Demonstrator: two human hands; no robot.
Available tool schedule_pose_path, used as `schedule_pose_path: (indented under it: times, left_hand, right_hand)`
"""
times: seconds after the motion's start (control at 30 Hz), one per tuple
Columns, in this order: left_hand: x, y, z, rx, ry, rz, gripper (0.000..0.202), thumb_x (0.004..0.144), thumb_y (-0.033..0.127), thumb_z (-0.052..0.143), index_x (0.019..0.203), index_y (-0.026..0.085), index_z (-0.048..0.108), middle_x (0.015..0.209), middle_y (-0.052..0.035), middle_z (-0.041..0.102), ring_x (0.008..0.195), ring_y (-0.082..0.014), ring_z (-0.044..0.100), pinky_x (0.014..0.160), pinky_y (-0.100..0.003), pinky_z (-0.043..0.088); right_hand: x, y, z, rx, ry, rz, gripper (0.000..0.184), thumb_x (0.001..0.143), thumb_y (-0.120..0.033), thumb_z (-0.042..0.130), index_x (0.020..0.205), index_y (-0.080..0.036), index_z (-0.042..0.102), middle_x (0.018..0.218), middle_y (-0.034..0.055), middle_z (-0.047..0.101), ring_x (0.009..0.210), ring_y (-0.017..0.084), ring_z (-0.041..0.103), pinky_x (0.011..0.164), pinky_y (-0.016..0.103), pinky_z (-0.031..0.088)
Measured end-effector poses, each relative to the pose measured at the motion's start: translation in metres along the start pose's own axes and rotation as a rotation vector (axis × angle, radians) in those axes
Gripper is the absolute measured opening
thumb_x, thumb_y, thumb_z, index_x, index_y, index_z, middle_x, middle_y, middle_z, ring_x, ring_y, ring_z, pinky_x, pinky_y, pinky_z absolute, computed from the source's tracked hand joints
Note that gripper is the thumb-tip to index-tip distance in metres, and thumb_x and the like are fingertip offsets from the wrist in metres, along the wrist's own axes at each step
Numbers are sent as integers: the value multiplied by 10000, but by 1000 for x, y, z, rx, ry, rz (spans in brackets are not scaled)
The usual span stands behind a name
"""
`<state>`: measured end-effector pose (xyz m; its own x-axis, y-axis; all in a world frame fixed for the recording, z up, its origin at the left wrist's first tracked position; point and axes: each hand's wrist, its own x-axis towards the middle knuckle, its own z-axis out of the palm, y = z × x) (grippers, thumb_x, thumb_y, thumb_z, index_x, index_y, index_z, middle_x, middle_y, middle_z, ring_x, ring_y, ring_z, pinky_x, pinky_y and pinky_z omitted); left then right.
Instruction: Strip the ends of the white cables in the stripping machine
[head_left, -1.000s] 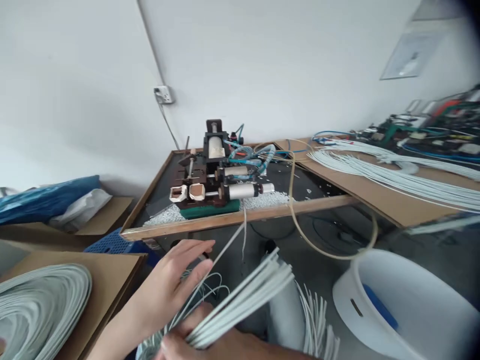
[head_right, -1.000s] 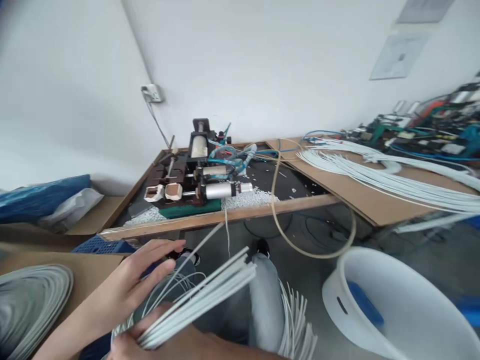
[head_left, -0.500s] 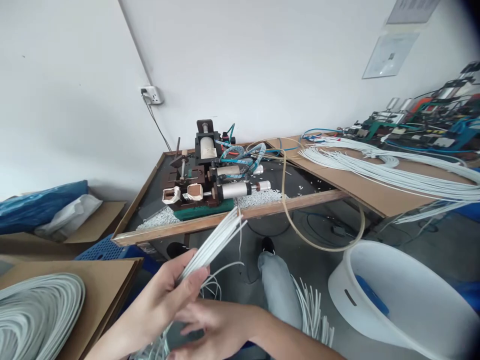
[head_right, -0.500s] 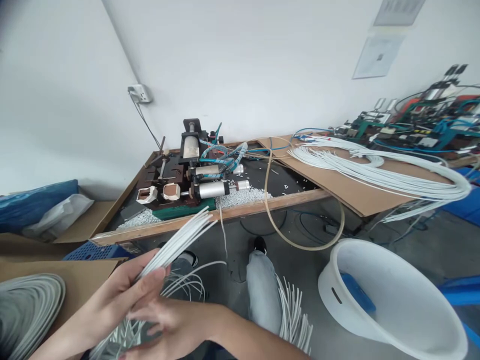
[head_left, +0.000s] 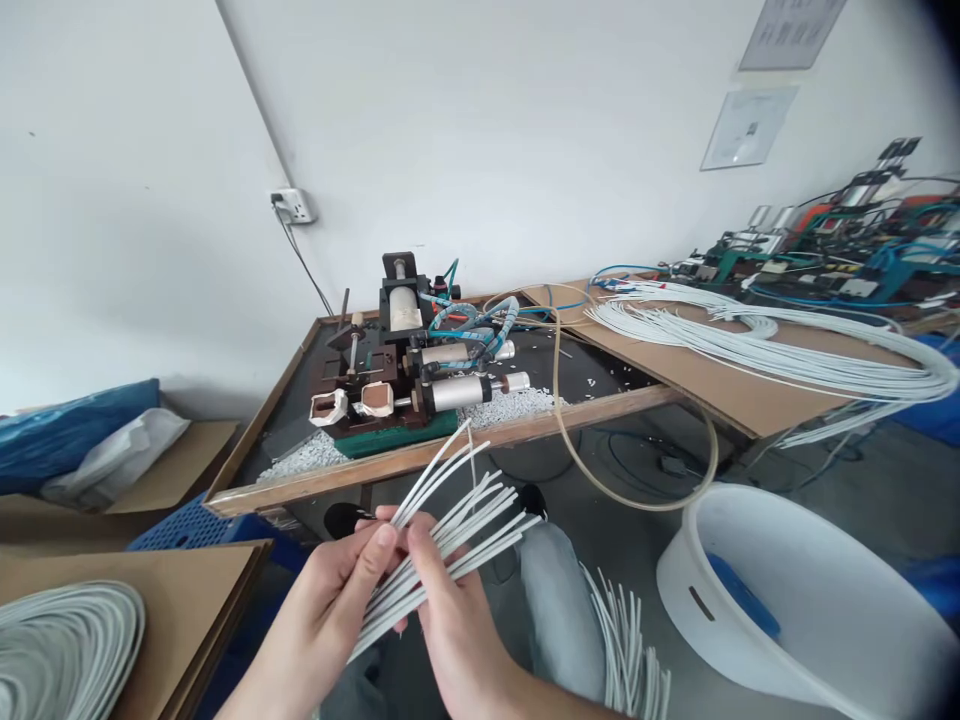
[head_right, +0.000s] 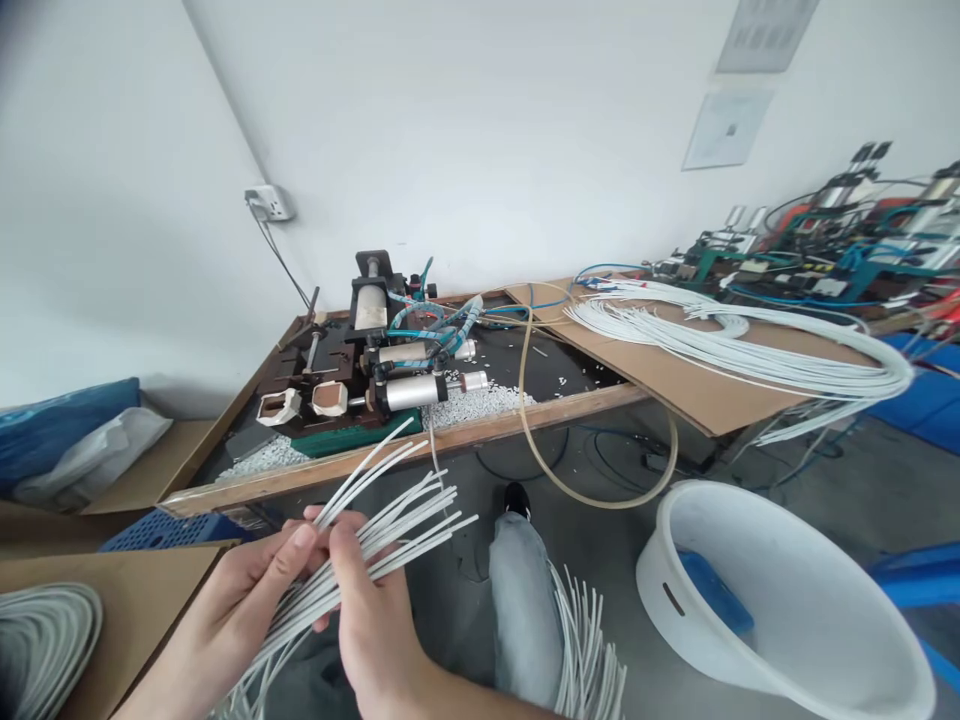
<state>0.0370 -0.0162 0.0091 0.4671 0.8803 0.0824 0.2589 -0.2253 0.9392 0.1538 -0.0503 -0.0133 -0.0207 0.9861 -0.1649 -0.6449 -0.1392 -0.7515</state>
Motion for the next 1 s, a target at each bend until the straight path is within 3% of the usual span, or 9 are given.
schedule_pose_path:
  times: [0.07, 0.13, 0.2, 0.27, 0.43, 0.57, 0.7, 0.8, 1.0]
  left_hand:
    - [2, -2, -1, 48, 57, 31, 541, 998, 553, 428, 670, 157, 596, 665, -40, 571, 620, -152, 505, 555, -222, 415]
    - [4, -4, -2, 60, 51, 32, 514, 989, 543, 454, 697, 154, 619, 672, -32, 541, 643, -156, 485, 548, -222, 393]
    - [5, -7, -2, 37, 25, 31, 499, 979, 538, 477, 712, 149, 641, 674, -31, 531, 662, -164, 483, 565, -229, 393]
    - [5, -9, -1, 7, 23, 44, 494, 968, 535, 500, 704, 143, 647, 667, -32, 531, 656, -166, 478, 578, -236, 395]
    - [2, -10, 3, -57, 154, 46, 464, 954, 510, 553, 701, 140, 673, 680, -42, 580, 659, -166, 514, 599, -233, 415]
    - [9, -12, 2, -415, 294, 25, 397, 911, 501, 636, 794, 144, 765, 713, -60, 646, 653, -169, 569, 658, -260, 474]
    - [26, -21, -10, -666, 460, -52, 351, 797, 478, 780, 880, 137, 786, 646, -14, 580, 530, -91, 478, 528, -207, 376]
    - [39, -29, -16, -673, 461, -93, 377, 774, 481, 804, 847, 113, 770, 537, 42, 434, 455, -44, 347, 475, -196, 247]
    - [50, -40, -13, -637, 437, -153, 540, 686, 575, 831, 864, 72, 752, 490, 80, 326, 432, -29, 238, 467, -219, 133]
  right_hand:
    - [0, 1, 0, 36, 2, 9, 556, 795, -659, 669, 1131, -219, 722, 1037, 64, 764, 803, 116, 652, 633, 200, 457]
    - [0, 0, -2, 52, -26, -26, 480, 817, -604, 683, 1126, -239, 723, 1100, 49, 758, 1022, 167, 676, 867, 265, 510]
    - [0, -1, -4, 31, -22, -80, 433, 830, -578, 682, 1092, -237, 736, 1159, 48, 747, 1151, 209, 652, 1045, 341, 461]
    - [1, -2, -5, 8, -7, -119, 407, 842, -569, 672, 1048, -227, 750, 1193, 56, 739, 1210, 233, 629, 1099, 370, 426]
    - [3, -1, -9, 13, 0, -66, 434, 858, -565, 652, 1060, -193, 746, 1166, 92, 751, 1141, 251, 662, 1070, 416, 454]
    - [3, 3, -15, 87, 1, -83, 435, 863, -592, 630, 1029, -201, 721, 1205, 85, 741, 1164, 242, 656, 1070, 399, 452]
    - [1, 5, -20, 149, 53, 38, 447, 779, -623, 709, 915, -198, 684, 954, 73, 801, 973, 247, 745, 959, 376, 522]
    - [-4, 2, -17, 157, 15, 55, 437, 758, -615, 732, 839, -189, 673, 728, 38, 767, 772, 237, 756, 796, 354, 566]
    - [-10, 1, -14, 193, -87, 10, 399, 831, -593, 668, 783, -197, 658, 597, 22, 726, 665, 190, 725, 714, 295, 551]
